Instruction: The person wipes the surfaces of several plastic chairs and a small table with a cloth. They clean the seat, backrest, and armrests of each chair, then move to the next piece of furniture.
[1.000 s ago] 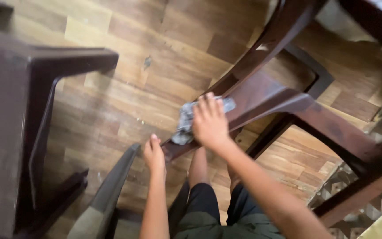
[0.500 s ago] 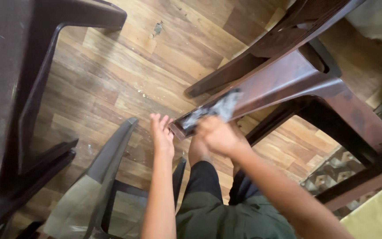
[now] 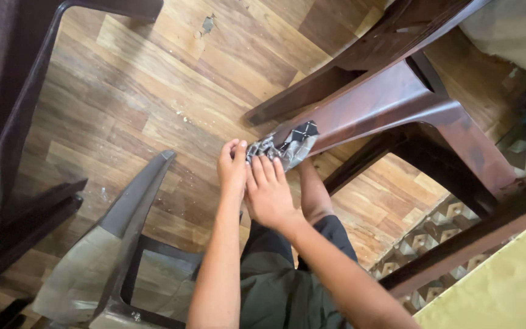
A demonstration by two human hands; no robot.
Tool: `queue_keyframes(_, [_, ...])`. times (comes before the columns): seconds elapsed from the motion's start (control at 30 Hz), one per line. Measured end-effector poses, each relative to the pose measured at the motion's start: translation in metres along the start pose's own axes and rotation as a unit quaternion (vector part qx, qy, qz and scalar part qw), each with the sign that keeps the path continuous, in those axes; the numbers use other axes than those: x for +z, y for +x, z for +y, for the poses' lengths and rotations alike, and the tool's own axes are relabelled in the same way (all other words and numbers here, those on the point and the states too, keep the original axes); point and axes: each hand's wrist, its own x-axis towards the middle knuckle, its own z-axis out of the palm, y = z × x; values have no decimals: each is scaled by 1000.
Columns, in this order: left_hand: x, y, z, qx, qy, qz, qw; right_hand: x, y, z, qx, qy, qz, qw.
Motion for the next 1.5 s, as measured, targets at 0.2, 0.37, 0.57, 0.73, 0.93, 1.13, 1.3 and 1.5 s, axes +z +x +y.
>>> queue_keyframes(0.2, [-10,3,-2,-12,-47,-43,998,-12,-23,117,104,1,-182,978])
queue_keyframes(0.37, [-23,12,3,-69,-63,-112,989,-16,29,205,265,-114,-67,955])
queue_keyframes(0.57, [-40,19,33,-183,-202,-155,950,29,39,63,167,-93,-108,976])
queue_keyframes(0.73, [-48,12,50,-182,-219,-207,936,61,32,-18,104,54,-88,989])
queue_keyframes(0.93, [-42,15,53,-176,-215,-205,938,57,47,2,135,216,-76,964])
queue_keyframes(1.13, [-35,14,39,-184,-190,-133,955,50,50,45,35,97,-237,966])
queue_keyframes(1.3, [-30,11,22,-138,-175,-110,969,0,20,133,25,-26,-171,985])
queue_keyframes(1.5, [-28,16,31,-75,75,-81,991,-65,12,233,189,-207,0,960])
